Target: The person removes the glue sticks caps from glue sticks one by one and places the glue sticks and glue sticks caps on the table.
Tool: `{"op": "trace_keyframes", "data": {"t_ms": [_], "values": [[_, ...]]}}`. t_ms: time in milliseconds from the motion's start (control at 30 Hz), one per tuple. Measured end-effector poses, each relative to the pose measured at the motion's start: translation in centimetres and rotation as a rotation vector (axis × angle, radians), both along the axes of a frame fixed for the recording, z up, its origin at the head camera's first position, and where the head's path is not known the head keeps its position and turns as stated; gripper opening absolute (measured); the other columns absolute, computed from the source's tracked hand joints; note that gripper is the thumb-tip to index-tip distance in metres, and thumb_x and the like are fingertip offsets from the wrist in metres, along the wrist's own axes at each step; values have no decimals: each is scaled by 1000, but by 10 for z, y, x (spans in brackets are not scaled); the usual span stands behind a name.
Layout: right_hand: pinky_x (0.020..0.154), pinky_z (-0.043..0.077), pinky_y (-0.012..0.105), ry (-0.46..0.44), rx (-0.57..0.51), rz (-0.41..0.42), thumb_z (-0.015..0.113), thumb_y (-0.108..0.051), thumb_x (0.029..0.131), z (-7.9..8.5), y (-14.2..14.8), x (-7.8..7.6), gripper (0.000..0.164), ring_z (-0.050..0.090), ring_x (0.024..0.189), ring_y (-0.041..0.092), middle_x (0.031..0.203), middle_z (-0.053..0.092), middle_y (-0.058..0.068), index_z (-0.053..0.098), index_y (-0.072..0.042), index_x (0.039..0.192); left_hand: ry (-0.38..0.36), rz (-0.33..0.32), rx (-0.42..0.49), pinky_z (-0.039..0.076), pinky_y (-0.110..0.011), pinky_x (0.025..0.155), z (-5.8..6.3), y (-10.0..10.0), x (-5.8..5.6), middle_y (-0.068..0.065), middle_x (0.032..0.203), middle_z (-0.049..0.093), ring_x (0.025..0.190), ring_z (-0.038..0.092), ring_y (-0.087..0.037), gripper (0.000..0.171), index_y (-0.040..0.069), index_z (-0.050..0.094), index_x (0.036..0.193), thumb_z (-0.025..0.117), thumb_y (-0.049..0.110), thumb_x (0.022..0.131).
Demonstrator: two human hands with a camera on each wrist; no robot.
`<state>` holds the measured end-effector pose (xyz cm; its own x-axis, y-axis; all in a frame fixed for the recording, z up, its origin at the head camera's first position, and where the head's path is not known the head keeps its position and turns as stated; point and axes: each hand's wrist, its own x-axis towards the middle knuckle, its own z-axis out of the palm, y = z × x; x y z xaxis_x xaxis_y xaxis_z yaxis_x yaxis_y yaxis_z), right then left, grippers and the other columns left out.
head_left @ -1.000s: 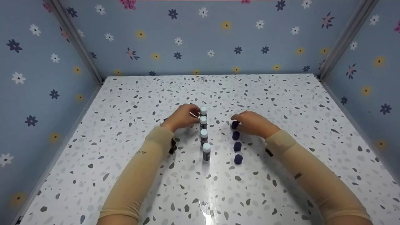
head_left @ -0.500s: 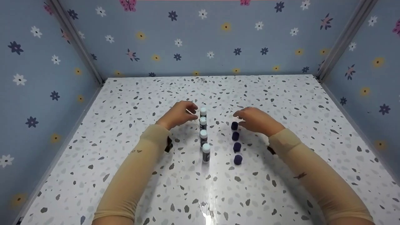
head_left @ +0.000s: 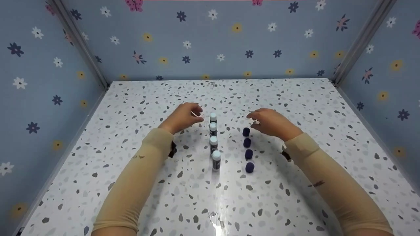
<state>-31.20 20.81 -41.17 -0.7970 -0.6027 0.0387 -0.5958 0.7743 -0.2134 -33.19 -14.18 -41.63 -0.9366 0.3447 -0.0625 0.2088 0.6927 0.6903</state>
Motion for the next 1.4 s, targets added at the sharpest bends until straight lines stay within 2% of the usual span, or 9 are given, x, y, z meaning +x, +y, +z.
{"op": "trace_keyframes", "data": {"t_ms": [133, 433, 800, 1133, 1400], "values": [[102, 59, 53, 36, -2, 8, 77, -9, 101, 0, 2, 1, 38, 72, 116, 39, 129, 75, 22, 71, 1, 136, 21, 10, -56, 55, -50, 109, -1, -3, -1, -18, 137, 70, 125, 68, -34, 41, 1, 66, 139, 74, 22, 104], [103, 58, 54, 93, 7, -3, 79, -13, 100, 0, 3, 2, 39, 72, 118, 38, 129, 74, 20, 72, -3, 137, 98, 1, -275, 51, -54, 115, -8, -10, -1, -19, 142, 69, 132, 66, -36, 48, 1, 66, 142, 74, 29, 104], [106, 57, 53, 184, -14, 19, 79, -16, 100, -1, 5, 8, 43, 69, 126, 39, 135, 72, 20, 69, -3, 140, 150, 11, -379, 52, -57, 113, -17, -28, 2, -22, 142, 69, 132, 66, -41, 50, -1, 66, 141, 75, 30, 103], [108, 57, 54, 182, -19, 22, 79, -15, 100, -6, 6, 11, 45, 69, 128, 40, 137, 72, 20, 68, -2, 141, 73, 55, -391, 50, -59, 116, -23, -39, 1, -23, 145, 67, 133, 65, -42, 59, -4, 62, 144, 80, 29, 97], [109, 56, 54, 190, -24, 33, 79, -15, 100, -4, 7, 13, 44, 69, 128, 40, 137, 72, 20, 68, -2, 141, 35, 69, -411, 52, -58, 112, -25, -43, 0, -24, 139, 70, 123, 69, -40, 57, -5, 64, 142, 78, 25, 96]]}}
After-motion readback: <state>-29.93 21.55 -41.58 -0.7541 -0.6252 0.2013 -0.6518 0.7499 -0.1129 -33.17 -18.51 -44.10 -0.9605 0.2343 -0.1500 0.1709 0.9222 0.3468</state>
